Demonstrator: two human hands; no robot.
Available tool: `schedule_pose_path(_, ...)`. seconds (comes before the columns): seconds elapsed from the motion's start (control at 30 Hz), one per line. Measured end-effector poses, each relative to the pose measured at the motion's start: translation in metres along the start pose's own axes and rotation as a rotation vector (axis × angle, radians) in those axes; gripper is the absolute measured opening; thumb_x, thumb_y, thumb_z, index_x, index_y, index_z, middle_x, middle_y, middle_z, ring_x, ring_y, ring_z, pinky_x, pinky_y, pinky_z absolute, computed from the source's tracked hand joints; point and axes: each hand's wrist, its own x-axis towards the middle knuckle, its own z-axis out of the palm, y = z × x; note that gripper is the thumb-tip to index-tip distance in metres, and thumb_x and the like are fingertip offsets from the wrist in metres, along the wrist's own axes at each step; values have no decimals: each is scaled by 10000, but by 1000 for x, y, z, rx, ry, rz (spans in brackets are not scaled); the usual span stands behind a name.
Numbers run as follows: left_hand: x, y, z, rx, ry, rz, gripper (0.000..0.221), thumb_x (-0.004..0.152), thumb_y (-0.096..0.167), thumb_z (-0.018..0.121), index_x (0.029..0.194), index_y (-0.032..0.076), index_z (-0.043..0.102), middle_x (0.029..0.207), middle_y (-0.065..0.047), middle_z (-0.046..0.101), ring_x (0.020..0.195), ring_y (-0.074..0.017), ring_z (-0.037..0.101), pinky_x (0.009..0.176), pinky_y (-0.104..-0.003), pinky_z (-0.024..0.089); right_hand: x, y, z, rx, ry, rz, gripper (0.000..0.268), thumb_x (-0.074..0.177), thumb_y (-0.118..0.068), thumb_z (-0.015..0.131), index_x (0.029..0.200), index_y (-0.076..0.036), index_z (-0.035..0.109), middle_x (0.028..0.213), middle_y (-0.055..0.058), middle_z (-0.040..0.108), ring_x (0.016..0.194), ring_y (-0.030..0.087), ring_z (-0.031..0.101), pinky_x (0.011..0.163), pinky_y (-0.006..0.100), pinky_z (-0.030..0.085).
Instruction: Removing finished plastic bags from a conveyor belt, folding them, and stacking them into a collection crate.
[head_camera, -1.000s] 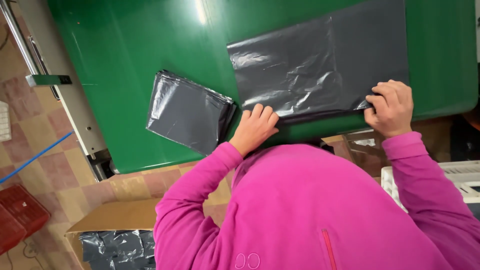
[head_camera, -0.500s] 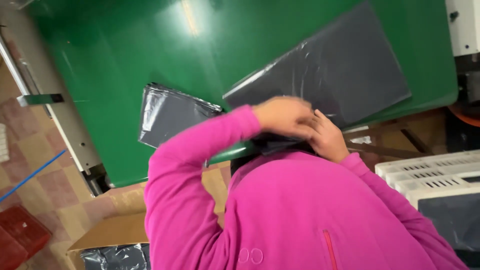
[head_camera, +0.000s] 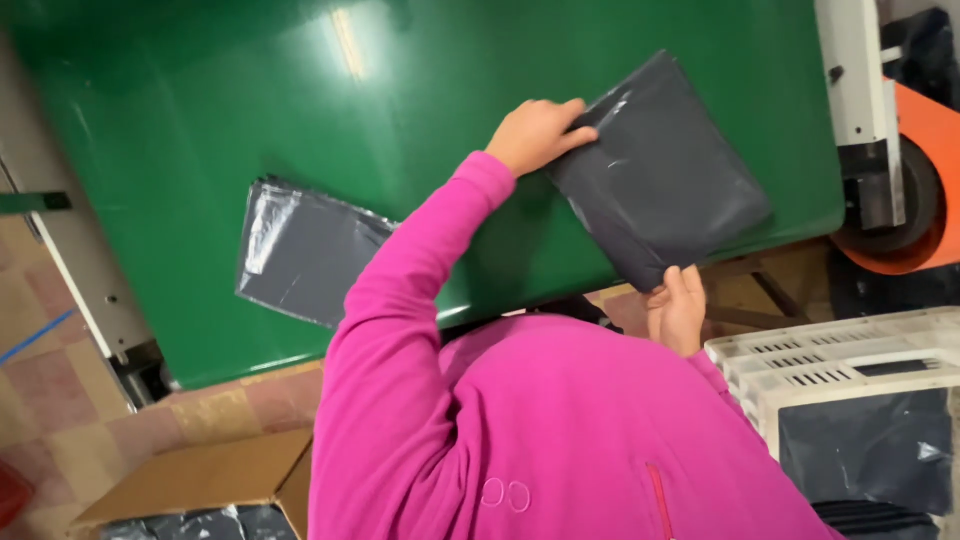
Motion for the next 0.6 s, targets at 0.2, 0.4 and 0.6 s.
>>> schedule_pose_path(0.2, 21, 40, 20, 363, 454, 28, 413, 882, 521, 655, 989, 127, 590, 880, -79, 661, 761, -302, 700, 604, -458, 554, 29, 32, -68, -124, 86, -126, 69, 1137, -105, 588, 1098, -152, 557, 944, -21, 591, 711, 106, 541, 589, 268, 445)
schedule_pose_path(0.4, -67, 82, -2, 309, 625, 341, 185, 929, 346, 657, 982, 189, 575, 970, -21, 575, 871, -219, 635, 586, -396, 506, 4, 19, 4, -198, -66, -320, 144, 1156, -158, 571, 1247, -67, 506, 1273, 74, 576, 1181, 220, 589, 1022, 373, 520)
schedule_pose_path(0.6, -277, 71, -107, 32, 596, 387, 267, 930, 354, 717, 1057, 149, 602, 1062, -43, 606, 936, -250, 657, 723, -406, 553, -23, 64, 87, -301, -171, -492, 472, 1107, -311, 519, 1472, -14, 485, 1426, 126, 577, 1311, 272, 596, 1131, 431, 511)
